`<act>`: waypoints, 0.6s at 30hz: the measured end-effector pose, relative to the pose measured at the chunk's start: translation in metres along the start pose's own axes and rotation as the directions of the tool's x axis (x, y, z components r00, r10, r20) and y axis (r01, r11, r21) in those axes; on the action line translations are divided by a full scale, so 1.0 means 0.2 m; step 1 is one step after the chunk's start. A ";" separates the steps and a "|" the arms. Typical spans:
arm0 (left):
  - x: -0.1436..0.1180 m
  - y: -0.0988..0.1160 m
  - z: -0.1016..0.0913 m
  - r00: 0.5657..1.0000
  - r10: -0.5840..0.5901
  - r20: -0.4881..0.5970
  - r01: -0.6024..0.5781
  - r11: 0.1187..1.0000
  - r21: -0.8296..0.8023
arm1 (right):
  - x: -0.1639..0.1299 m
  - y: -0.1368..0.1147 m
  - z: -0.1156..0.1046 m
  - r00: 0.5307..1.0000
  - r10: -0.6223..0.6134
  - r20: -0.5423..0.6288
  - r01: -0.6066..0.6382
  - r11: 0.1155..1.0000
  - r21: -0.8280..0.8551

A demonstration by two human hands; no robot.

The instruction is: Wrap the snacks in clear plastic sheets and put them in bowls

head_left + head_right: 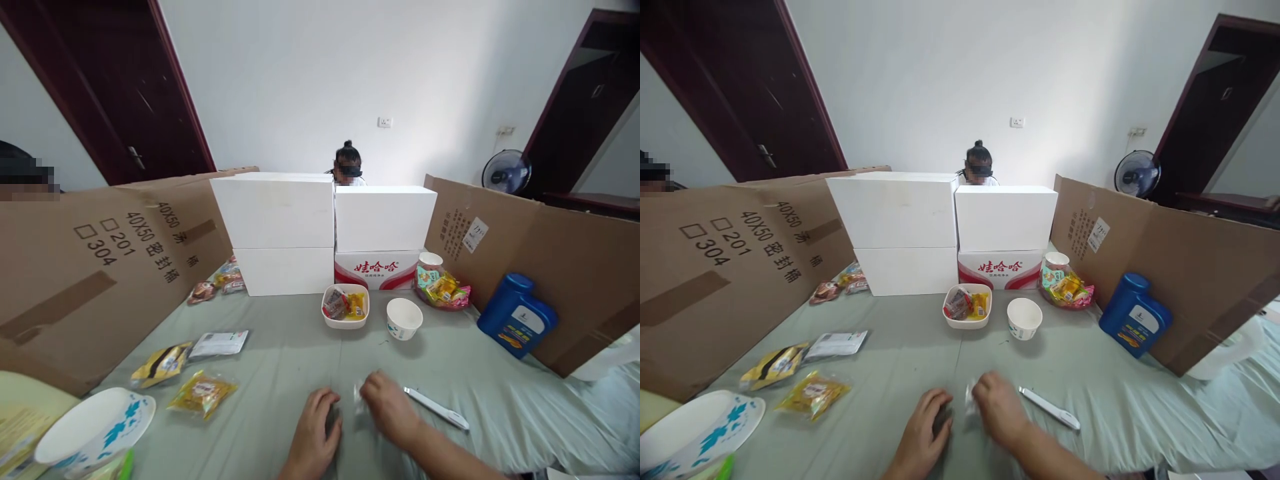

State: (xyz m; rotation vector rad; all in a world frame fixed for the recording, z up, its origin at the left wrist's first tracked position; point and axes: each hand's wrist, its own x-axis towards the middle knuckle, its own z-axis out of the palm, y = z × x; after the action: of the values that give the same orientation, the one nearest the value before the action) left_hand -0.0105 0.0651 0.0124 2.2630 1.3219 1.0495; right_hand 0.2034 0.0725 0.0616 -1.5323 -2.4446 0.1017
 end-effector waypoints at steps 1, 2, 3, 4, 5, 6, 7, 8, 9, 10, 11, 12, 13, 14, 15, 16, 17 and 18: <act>0.00 0.00 0.00 1.000 0.000 0.007 0.000 1.000 -0.007 | 0.04 0.07 -0.10 0.995 0.089 -0.051 -0.090 0.996 -0.021; 0.01 0.01 0.00 1.000 0.000 0.017 0.000 1.000 -0.013 | 0.09 0.16 -0.20 0.980 0.182 -0.086 -0.187 0.981 -0.056; 0.01 0.02 0.00 1.000 0.001 0.028 0.000 1.000 -0.017 | 0.14 0.25 -0.29 0.962 0.245 -0.120 -0.256 0.964 -0.078; 0.02 0.03 0.00 0.999 0.001 0.040 0.000 1.000 -0.020 | 0.20 0.34 -0.37 0.947 0.288 -0.140 -0.302 0.949 -0.092; 0.02 0.04 0.00 0.999 0.001 0.052 0.000 1.000 -0.022 | 0.26 0.42 -0.43 0.931 0.335 -0.143 -0.350 0.931 -0.105; 0.03 0.05 -0.01 0.998 0.002 0.064 0.000 1.000 -0.022 | 0.32 0.50 -0.47 0.917 0.379 -0.123 -0.393 0.912 -0.119; 0.03 0.06 -0.01 0.997 0.002 0.075 -0.001 1.000 -0.021 | 0.37 0.57 -0.49 0.906 0.415 -0.081 -0.423 0.897 -0.130; 0.04 0.07 -0.01 0.997 0.000 0.083 0.002 1.000 -0.020 | 0.42 0.63 -0.49 0.896 0.442 -0.029 -0.442 0.886 -0.139; 0.04 0.08 -0.01 0.996 -0.006 0.088 0.008 1.000 -0.018 | 0.47 0.67 -0.47 0.887 0.460 0.027 -0.452 0.880 -0.145; 0.04 0.09 -0.01 0.996 -0.014 0.091 0.016 1.000 -0.015 | 0.50 0.71 -0.44 0.879 0.471 0.080 -0.457 0.877 -0.148; 0.04 0.09 -0.01 0.995 -0.022 0.094 0.023 1.000 -0.012 | 0.53 0.73 -0.41 0.872 0.475 0.123 -0.457 0.877 -0.148; 0.04 0.09 -0.01 0.995 -0.030 0.098 0.031 0.999 -0.010 | 0.55 0.74 -0.38 0.867 0.474 0.155 -0.455 0.879 -0.143; 0.03 0.09 -0.01 0.994 -0.036 0.100 0.037 0.999 -0.008 | 0.57 0.76 -0.35 0.865 0.471 0.174 -0.453 0.881 -0.135; 0.03 0.09 0.00 0.994 -0.041 0.102 0.042 0.999 -0.006 | 0.58 0.77 -0.32 0.868 0.462 0.182 -0.447 0.886 -0.122; 0.02 0.08 0.02 0.994 -0.045 0.102 0.045 0.999 -0.004 | 0.59 0.78 -0.29 0.874 0.454 0.174 -0.442 0.891 -0.103; 0.01 0.08 0.03 0.994 -0.047 0.101 0.047 0.999 -0.003 | 0.60 0.79 -0.27 0.885 0.441 0.146 -0.434 0.897 -0.079; 0.00 0.07 0.05 0.994 -0.048 0.097 0.048 0.999 0.000 | 0.61 0.81 -0.26 0.898 0.428 0.097 -0.425 0.904 -0.052; -0.01 0.07 0.07 0.995 -0.048 0.090 0.048 0.999 0.001 | 0.61 0.82 -0.25 0.912 0.410 0.025 -0.410 0.912 -0.018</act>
State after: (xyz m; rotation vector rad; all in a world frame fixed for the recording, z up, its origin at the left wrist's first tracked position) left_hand 0.0068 0.0582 0.0103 2.2383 1.3321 0.9210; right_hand 0.3096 0.2513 0.0999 -2.0413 -2.1052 0.1859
